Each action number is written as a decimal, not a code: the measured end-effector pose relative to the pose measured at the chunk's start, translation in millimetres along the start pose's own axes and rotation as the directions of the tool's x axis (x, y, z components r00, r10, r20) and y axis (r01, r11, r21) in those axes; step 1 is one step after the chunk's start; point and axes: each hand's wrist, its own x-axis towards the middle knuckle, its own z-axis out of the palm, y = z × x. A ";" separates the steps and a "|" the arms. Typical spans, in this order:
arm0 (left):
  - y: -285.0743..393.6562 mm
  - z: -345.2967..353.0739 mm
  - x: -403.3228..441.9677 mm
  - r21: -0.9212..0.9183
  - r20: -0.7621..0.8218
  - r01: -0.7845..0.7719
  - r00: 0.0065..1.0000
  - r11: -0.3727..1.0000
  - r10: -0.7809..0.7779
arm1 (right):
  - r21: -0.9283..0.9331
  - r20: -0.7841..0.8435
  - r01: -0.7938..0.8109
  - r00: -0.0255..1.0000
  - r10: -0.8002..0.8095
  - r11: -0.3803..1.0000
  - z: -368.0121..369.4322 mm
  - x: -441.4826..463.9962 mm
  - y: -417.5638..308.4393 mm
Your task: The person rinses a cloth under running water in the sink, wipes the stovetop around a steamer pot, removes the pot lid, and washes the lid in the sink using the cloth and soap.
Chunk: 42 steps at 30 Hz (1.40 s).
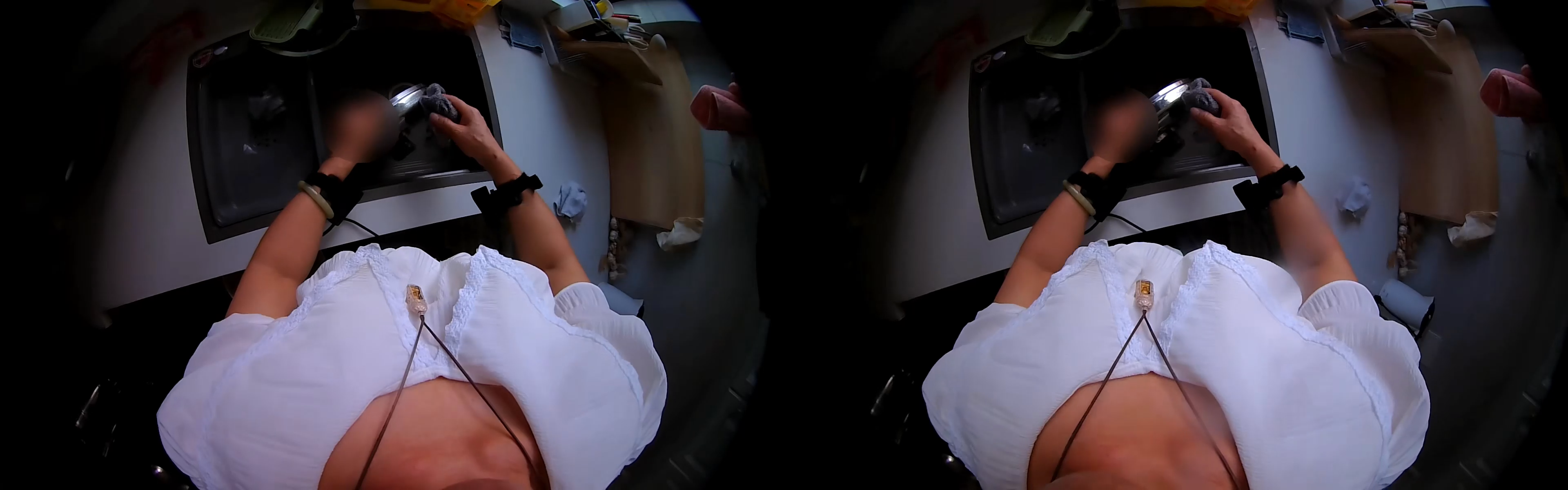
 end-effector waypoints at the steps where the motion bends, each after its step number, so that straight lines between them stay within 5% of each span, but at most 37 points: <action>1: 1.2 -0.2 0.7 -0.026 -0.028 -0.001 1.000 1.000 0.000 | -0.061 -0.046 0.000 0.999 -0.003 0.998 -1.0 2.8 1.6; 6: 1.2 4.1 -2.0 0.005 -0.167 0.019 0.986 1.000 -0.018 | -0.148 -0.227 -0.028 0.974 -0.006 0.989 1.0 34.6 21.8; 10: -0.8 5.4 -10.2 -0.024 -0.082 0.094 0.992 0.995 -0.096 | -0.231 -0.290 -0.038 0.956 -0.032 0.972 6.7 63.2 43.9; 11: -2.2 3.7 -12.4 -0.031 -0.050 0.118 0.992 0.993 -0.119 | -0.256 -0.293 0.056 0.947 -0.133 0.965 9.6 70.6 48.4; 14: 1.2 -8.3 -10.8 -0.005 -0.089 0.180 0.980 0.984 -0.180 | -0.126 -0.150 0.019 0.988 -0.038 0.992 17.3 86.3 42.8; 16: 3.6 -14.9 -10.3 0.088 0.013 0.243 0.969 0.966 -0.245 | -0.358 -0.157 0.269 0.926 -0.342 0.894 32.8 87.3 29.3; 18: 0.3 -9.6 -17.0 0.128 0.039 0.232 0.970 0.964 -0.238 | -0.382 -0.052 0.472 0.847 -0.528 0.795 48.2 79.2 6.0; 20: -8.8 -0.4 -28.0 0.138 -0.019 0.147 0.989 0.979 -0.146 | -0.408 0.026 0.529 0.822 -0.569 0.744 55.9 73.3 -0.6; 22: -0.8 -10.1 -23.2 0.213 0.090 0.192 0.973 0.958 -0.215 | -0.365 -0.059 0.408 0.887 -0.459 0.837 48.9 87.7 16.8; 24: -7.8 -4.5 -32.9 0.201 0.096 0.163 0.978 0.966 -0.185 | -0.251 -0.199 0.110 0.966 -0.163 0.962 47.3 119.8 66.0; 26: -3.1 -13.1 -31.4 0.255 0.093 0.146 0.980 0.956 -0.175 | -0.293 -0.207 0.078 0.968 -0.143 0.953 53.1 119.5 67.5; 32: -7.1 -6.6 -33.1 0.310 0.059 0.198 0.972 0.930 -0.227 | -0.380 -0.060 0.532 0.802 -0.594 0.757 77.0 69.7 -1.9; 36: -8.3 -3.8 -31.5 0.224 0.010 0.193 0.980 0.955 -0.200 | -0.257 -0.265 0.095 0.950 -0.164 0.962 55.1 102.3 28.4; 42: -7.1 -13.9 -30.4 0.127 -0.007 0.275 0.961 0.953 -0.277 | -0.364 -0.030 0.468 0.858 -0.512 0.806 90.6 56.2 -16.9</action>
